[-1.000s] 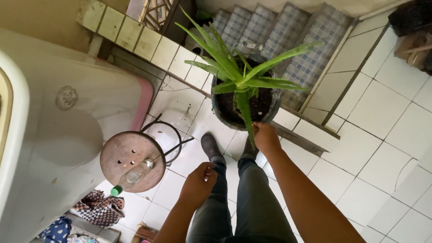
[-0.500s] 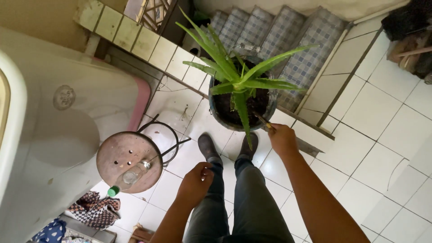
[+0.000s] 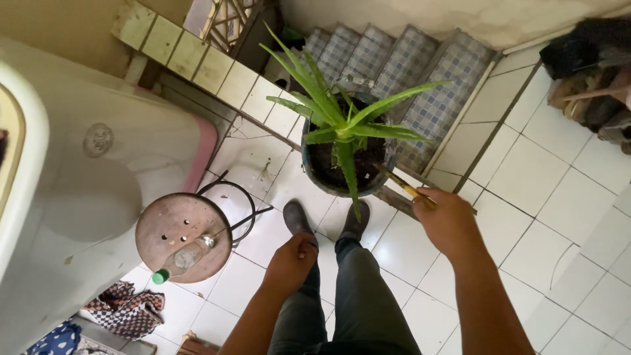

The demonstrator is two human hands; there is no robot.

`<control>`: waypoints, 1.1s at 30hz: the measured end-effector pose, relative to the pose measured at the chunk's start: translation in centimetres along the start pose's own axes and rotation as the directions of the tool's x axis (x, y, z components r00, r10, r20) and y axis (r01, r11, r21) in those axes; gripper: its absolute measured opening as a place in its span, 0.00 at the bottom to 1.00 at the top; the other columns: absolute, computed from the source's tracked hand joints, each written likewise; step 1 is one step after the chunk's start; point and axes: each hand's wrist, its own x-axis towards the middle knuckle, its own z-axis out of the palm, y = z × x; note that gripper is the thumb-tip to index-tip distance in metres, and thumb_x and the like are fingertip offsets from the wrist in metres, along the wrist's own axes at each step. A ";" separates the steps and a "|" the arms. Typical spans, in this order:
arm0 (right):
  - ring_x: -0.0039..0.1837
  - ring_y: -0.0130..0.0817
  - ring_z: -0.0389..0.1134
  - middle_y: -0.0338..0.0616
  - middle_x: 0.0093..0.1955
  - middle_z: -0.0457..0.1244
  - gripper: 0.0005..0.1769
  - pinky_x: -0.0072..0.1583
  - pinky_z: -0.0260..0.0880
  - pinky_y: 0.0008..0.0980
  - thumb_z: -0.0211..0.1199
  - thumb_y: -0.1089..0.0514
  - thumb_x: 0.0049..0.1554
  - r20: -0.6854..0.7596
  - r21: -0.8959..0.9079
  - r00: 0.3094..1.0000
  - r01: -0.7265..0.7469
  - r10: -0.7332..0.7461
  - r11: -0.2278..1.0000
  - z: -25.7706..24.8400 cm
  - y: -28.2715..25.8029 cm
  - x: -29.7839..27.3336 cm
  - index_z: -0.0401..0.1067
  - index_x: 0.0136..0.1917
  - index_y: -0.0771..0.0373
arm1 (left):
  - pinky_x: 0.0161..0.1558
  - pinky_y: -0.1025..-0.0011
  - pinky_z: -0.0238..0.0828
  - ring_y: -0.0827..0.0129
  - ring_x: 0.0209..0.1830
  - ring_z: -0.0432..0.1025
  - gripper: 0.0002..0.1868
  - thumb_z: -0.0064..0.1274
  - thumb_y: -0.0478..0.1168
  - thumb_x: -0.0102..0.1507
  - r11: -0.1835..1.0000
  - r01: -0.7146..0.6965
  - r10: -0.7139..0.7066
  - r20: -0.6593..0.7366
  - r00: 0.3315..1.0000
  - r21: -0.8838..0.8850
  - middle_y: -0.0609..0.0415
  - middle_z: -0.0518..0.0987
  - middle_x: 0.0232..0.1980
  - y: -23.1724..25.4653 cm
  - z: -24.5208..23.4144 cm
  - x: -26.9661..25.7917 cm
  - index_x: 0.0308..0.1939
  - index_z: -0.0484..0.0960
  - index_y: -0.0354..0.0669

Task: The recorder is watering an aloe vera plant using a plastic water bottle.

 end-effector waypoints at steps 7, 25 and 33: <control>0.43 0.47 0.71 0.55 0.42 0.71 0.20 0.50 0.71 0.41 0.60 0.50 0.59 -0.074 -0.131 0.995 0.058 -0.068 0.990 1.6 5.7 8.1 0.78 0.61 0.59 | 0.50 0.68 0.73 0.62 0.43 0.80 0.19 0.52 0.45 0.61 0.999 0.009 -0.009 -0.012 1.000 0.037 0.48 0.84 0.42 -1.7 0.2 0.1 0.54 0.82 0.47; 0.52 0.64 0.70 0.65 0.47 0.68 0.18 0.55 0.71 0.54 0.64 0.49 0.59 0.109 -0.386 0.966 0.258 -0.234 0.886 6.8 10.5 26.1 0.78 0.46 0.69 | 0.53 0.68 0.73 0.61 0.46 0.80 0.21 0.53 0.44 0.60 0.997 0.017 -0.017 0.000 1.000 0.079 0.50 0.85 0.43 1.3 1.7 1.4 0.57 0.80 0.49; 0.52 0.59 0.71 0.59 0.49 0.69 0.11 0.55 0.72 0.50 0.63 0.54 0.56 -0.013 -0.361 0.877 0.444 -0.481 0.820 10.2 13.0 27.3 0.79 0.47 0.63 | 0.51 0.67 0.74 0.61 0.46 0.80 0.19 0.53 0.48 0.62 0.998 0.016 -0.014 -0.026 1.000 0.063 0.50 0.85 0.43 0.0 2.8 2.2 0.56 0.80 0.49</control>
